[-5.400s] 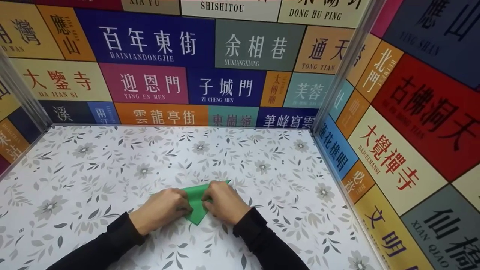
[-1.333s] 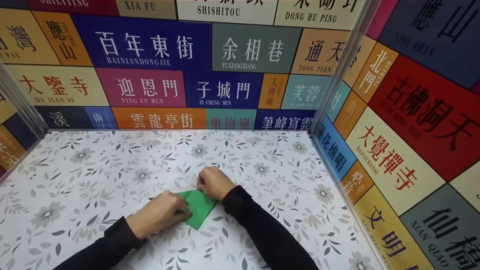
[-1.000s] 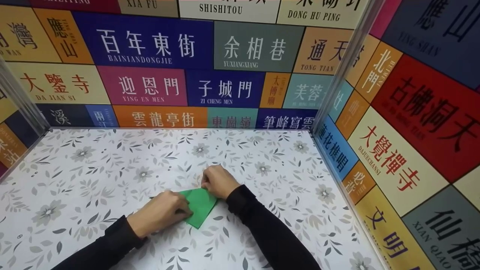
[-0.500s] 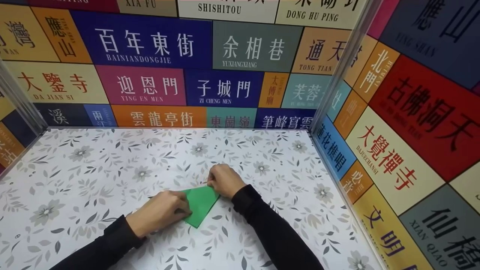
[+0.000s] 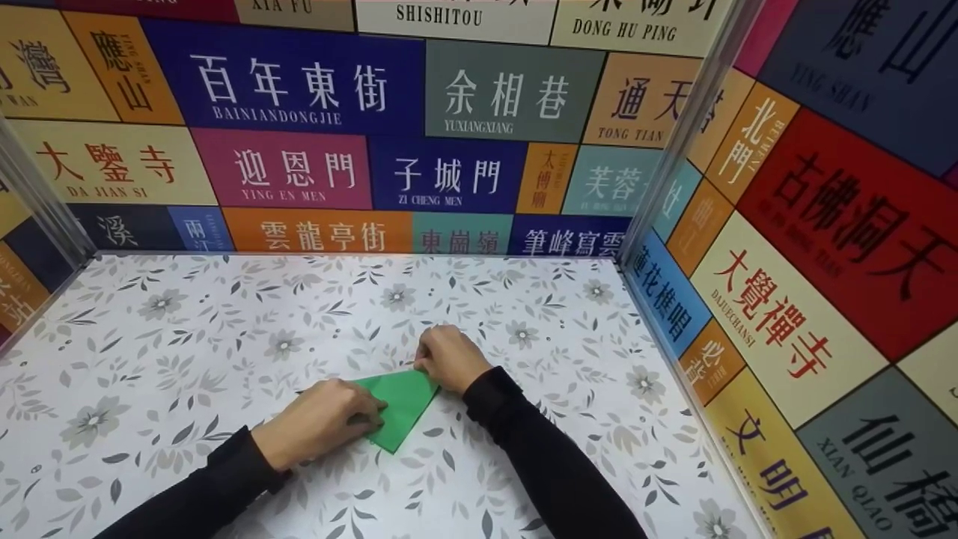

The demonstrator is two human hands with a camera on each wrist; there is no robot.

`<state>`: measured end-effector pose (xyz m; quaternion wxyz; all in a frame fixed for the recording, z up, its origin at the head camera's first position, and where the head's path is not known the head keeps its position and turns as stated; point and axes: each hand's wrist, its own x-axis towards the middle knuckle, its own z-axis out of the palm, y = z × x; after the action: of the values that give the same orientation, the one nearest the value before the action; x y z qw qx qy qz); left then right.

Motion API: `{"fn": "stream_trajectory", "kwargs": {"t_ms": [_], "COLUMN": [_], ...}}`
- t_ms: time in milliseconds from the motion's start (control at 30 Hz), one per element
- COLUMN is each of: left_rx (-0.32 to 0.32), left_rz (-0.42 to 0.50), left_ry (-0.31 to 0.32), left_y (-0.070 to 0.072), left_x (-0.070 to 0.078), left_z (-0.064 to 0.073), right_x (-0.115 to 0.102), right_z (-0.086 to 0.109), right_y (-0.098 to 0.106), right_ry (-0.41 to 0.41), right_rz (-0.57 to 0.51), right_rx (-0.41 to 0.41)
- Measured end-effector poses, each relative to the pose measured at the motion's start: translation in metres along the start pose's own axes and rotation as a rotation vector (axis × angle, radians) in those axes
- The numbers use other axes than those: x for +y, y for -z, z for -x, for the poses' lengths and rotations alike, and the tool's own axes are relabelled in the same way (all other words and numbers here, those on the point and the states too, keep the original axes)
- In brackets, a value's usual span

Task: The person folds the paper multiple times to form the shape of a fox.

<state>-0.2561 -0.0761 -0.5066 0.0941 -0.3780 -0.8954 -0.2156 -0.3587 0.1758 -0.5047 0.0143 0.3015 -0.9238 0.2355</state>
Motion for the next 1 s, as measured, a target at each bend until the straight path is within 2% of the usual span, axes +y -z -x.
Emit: {"fn": "stream_trajectory", "kwargs": {"t_ms": [267,533,1000], "left_rx": [-0.032,-0.036,-0.032], "left_rz": [0.028,0.059,0.012], "left_ry": [0.029,0.048,0.034], "left_y": [0.000,0.001,0.002], "left_x": [-0.002,-0.002,0.001], "left_z": [-0.001,0.000,0.002], "right_x": [0.002,0.002,0.011], "right_z": [0.000,0.000,0.006], "right_y": [0.000,0.001,0.005], "right_ry": [0.007,0.011,-0.014], "right_rz": [0.004,0.003,0.005], "right_rx": [-0.001,-0.004,0.001]}}
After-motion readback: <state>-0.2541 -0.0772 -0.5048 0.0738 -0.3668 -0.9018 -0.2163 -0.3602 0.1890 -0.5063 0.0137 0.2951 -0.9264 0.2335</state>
